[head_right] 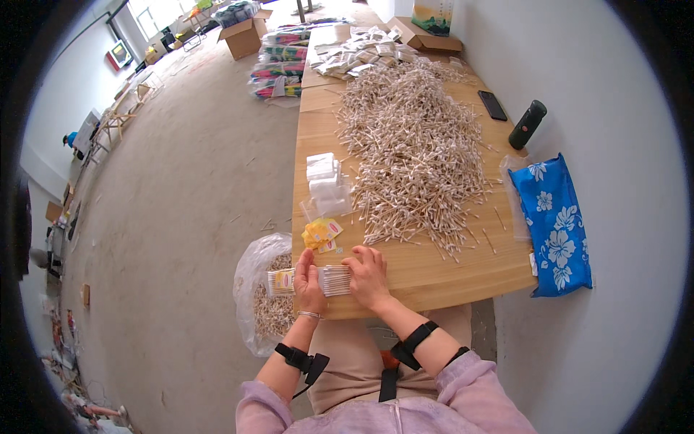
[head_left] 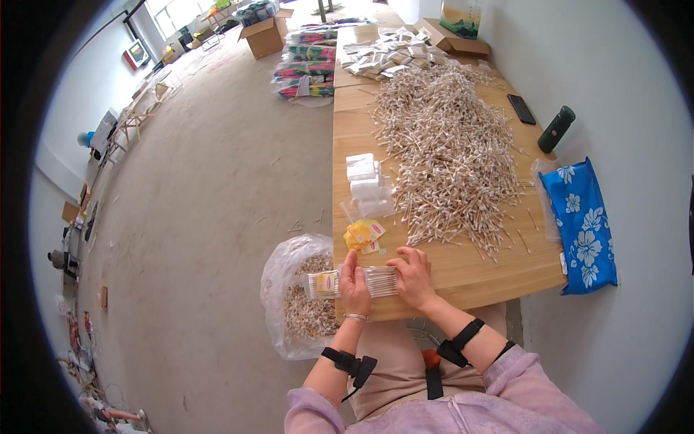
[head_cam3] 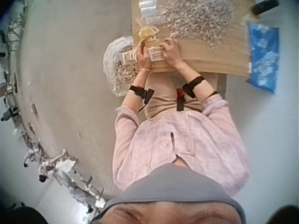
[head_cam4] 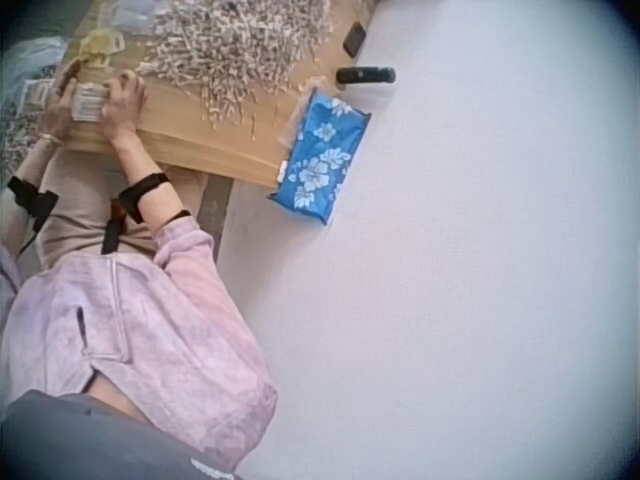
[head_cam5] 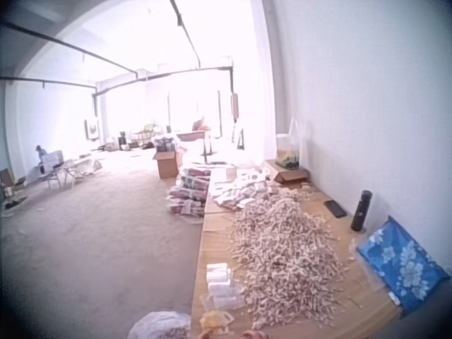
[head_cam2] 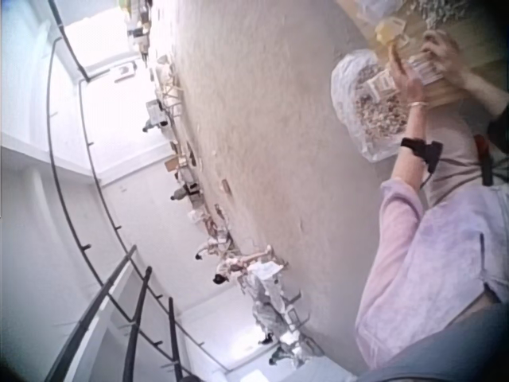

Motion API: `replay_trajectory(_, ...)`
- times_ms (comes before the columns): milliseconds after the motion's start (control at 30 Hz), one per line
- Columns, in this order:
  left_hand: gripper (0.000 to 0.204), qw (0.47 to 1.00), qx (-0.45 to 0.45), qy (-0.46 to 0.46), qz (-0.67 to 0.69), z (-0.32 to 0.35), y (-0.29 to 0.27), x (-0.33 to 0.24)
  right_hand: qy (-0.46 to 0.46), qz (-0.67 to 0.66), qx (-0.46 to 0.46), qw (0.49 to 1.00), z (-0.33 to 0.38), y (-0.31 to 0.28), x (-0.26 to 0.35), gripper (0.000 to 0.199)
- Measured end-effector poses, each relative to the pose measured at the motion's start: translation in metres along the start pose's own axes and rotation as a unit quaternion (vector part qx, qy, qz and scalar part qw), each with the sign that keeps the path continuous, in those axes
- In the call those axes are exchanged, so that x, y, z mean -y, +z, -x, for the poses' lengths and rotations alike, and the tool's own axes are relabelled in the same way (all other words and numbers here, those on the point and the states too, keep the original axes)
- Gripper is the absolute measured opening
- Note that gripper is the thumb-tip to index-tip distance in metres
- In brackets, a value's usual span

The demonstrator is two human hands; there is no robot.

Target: The user is seen packaging individual cotton swabs into small plastic bags.

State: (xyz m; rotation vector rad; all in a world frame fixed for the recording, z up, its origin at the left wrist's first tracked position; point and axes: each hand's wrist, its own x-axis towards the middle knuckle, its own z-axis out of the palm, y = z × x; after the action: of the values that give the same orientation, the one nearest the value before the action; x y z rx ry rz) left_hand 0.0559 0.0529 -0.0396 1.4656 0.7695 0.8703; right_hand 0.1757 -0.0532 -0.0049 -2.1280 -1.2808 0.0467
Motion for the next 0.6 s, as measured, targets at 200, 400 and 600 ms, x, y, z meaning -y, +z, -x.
replay_trajectory(200,0.039,0.984,-0.012,-0.059,0.170,-0.004,0.011,0.015,0.112,-0.277,-0.122,0.947,0.006,0.016,0.009,0.030)
replay_trajectory(400,0.044,0.977,0.010,-0.047,0.206,-0.002,0.007,0.016,0.110,-0.411,-0.062,0.903,0.000,0.020,0.013,0.040)
replay_trajectory(600,0.047,0.972,-0.009,-0.054,0.228,0.002,0.009,0.013,0.005,-0.177,0.028,0.984,0.004,0.012,0.014,0.041)
